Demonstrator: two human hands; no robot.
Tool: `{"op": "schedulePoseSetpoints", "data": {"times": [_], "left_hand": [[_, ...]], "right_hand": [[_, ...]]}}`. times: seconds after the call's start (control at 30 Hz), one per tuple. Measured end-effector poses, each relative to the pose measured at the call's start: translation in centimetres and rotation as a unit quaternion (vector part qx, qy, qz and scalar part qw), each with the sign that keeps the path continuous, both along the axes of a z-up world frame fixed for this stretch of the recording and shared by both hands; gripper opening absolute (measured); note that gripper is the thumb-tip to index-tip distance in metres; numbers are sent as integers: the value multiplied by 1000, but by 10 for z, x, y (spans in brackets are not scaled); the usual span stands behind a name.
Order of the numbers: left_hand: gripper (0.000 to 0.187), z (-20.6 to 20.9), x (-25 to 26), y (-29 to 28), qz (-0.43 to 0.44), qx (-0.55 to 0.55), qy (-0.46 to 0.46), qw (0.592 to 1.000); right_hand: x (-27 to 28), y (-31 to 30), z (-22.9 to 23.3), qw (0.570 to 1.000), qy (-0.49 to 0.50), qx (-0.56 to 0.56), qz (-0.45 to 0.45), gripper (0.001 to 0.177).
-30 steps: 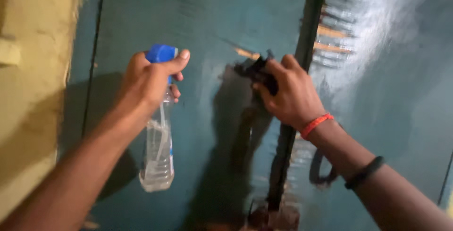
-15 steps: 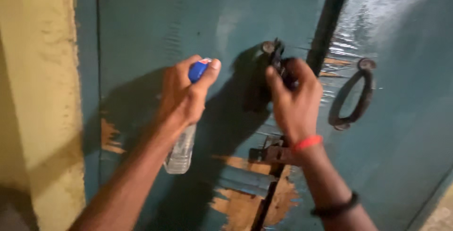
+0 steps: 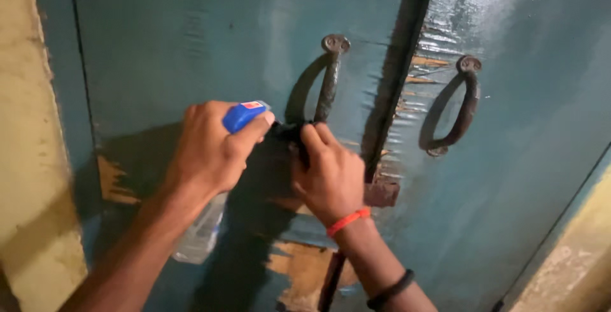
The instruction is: The person sprays liquid from a plastic bottle onto a teal double door and scrubs the surface with a dark cloth. They repeatedly wet and wipe the door panels and the metal handles, focusing on removing dirt or grime.
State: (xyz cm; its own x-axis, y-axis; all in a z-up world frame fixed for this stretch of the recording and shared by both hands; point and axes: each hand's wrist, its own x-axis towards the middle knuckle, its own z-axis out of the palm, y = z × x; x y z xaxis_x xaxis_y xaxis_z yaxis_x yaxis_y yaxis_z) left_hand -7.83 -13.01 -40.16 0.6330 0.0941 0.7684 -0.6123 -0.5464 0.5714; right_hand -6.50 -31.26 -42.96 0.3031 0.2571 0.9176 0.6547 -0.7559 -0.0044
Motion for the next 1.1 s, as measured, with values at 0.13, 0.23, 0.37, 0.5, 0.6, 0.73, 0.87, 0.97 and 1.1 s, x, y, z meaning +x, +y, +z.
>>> {"op": "schedulePoseSetpoints", "data": {"times": [0.13,0.23,0.37,0.5,0.6,0.73,0.87,0.97,1.1], "left_hand": [[40,-13,2,10,53,68,-140,986],[40,-22,-1,20,62,29,-7,998],[27,-41,-4,25,32,11,-82,996],[19,-70,-2,15,-11,-35,-95,995],[17,-86,-3,5,-14,-1,-68,998],[28,-99,5,-5,57,79,22,995],[24,-110,13,-14,-53,-6,50,997],[25,-130,11,-30,-36,8,10,999],[20,-153,0,-53,105,117,-141,978]], "right_hand": [[-3,4,-26,991,59,-101,58,19],[-8,-2,-34,988,59,-139,29,21],[-25,-10,-32,997,3,-24,67,55],[-47,-27,-50,993,13,105,56,30],[-40,-42,-63,983,-49,175,9,28],[-8,-53,-90,983,-54,178,5,36],[9,-66,-115,985,-30,170,17,49],[11,-67,-135,991,-80,100,26,49],[12,-74,-150,999,-20,25,21,56]]}}
